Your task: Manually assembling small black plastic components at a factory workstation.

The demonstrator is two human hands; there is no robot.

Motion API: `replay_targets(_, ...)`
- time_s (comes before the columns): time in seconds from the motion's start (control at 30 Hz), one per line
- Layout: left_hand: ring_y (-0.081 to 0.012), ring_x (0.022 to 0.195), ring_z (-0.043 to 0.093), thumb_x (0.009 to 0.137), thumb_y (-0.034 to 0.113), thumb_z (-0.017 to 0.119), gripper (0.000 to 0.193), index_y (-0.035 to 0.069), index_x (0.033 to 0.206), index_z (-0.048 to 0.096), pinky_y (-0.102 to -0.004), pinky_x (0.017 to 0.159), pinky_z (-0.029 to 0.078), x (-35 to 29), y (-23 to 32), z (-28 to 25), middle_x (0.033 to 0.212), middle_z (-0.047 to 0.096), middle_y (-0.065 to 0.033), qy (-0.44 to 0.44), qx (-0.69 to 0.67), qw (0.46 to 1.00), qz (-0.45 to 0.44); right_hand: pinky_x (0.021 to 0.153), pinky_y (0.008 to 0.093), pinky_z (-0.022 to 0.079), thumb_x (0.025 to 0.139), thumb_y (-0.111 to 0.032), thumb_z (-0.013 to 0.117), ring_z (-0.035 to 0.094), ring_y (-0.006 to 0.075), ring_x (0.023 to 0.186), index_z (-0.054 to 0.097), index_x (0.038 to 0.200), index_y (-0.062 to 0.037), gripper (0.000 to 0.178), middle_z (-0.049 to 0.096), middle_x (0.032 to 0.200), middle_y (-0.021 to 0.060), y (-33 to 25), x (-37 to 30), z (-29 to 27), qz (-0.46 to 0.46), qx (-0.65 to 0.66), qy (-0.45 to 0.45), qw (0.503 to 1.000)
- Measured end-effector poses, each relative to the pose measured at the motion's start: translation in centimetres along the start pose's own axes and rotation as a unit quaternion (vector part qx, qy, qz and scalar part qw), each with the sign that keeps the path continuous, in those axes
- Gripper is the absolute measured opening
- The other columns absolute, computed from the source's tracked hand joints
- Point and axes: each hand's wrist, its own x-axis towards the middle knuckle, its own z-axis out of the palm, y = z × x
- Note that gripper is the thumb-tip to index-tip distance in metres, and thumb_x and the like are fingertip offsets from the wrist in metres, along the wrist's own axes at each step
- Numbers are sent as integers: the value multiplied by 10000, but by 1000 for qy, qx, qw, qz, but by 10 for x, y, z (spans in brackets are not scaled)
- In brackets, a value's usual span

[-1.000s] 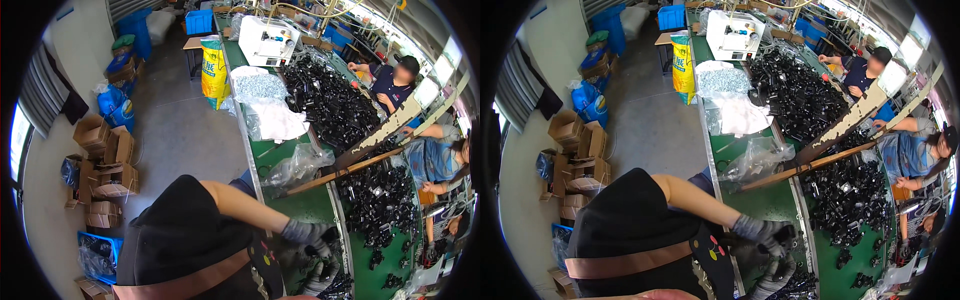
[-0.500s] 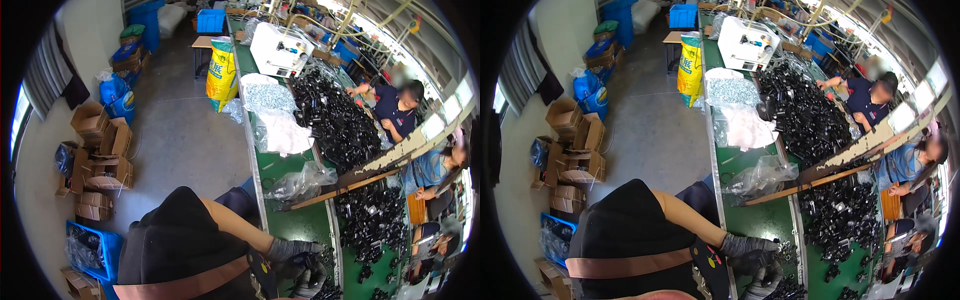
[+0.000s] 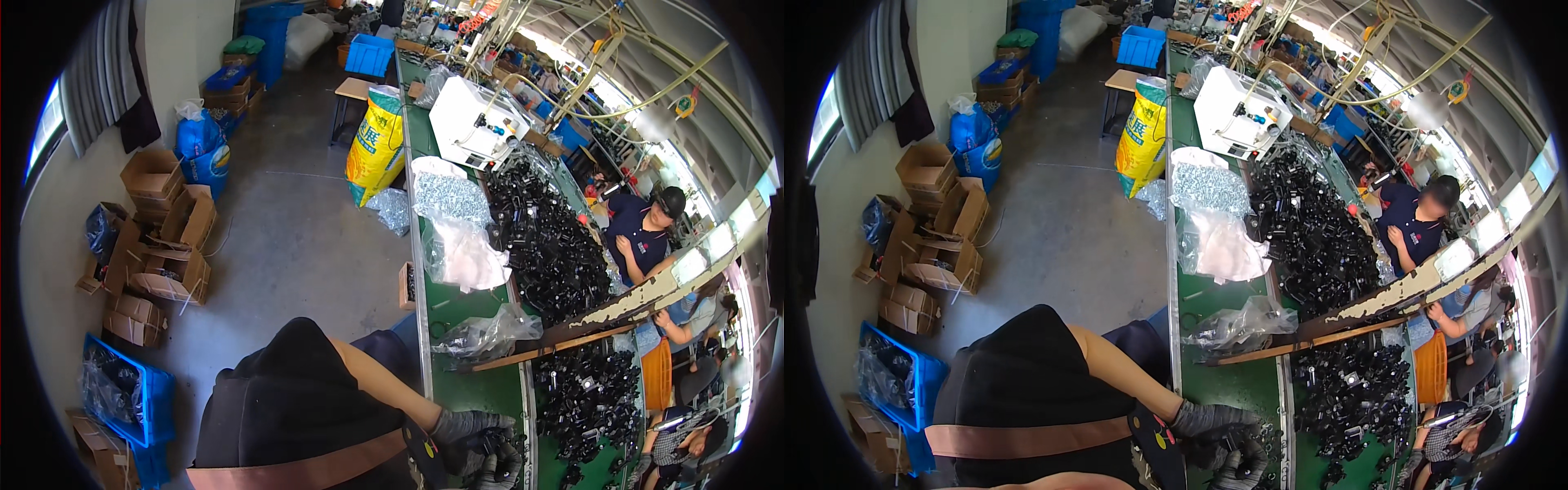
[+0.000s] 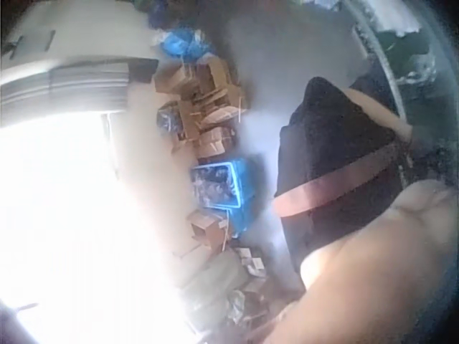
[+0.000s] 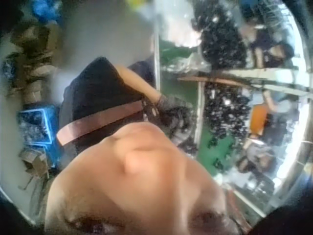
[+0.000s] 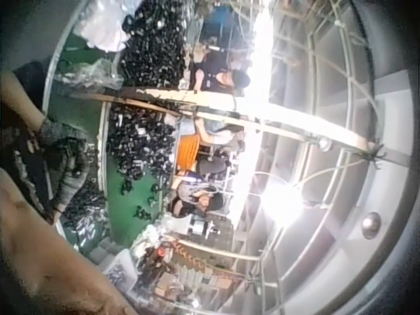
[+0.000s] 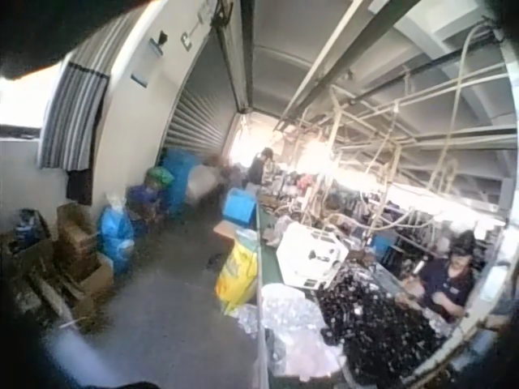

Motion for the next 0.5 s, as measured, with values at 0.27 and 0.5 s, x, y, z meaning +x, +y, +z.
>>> replay_targets(0.27,-198,1016,646,992,269,570,292,29,1128,662,-338,892,523,3,-9,-20,1102,697,-89,-15,51,994,94,705,276,450,898,-199,738,555,172,789,631,1188,-20,357,605,905,59,-29,-6,16,-184,-118,-38,975)
replay_targets(0.5,-183,1030,629,967,218,586,333,-8,1211,599,-310,871,528,-25,-8,-14,1063,691,-89,-12,218,965,145,866,304,478,904,-124,708,593,193,982,592,1273,-4,405,642,1174,100,-10,-11,15,-101,-56,-92,989)
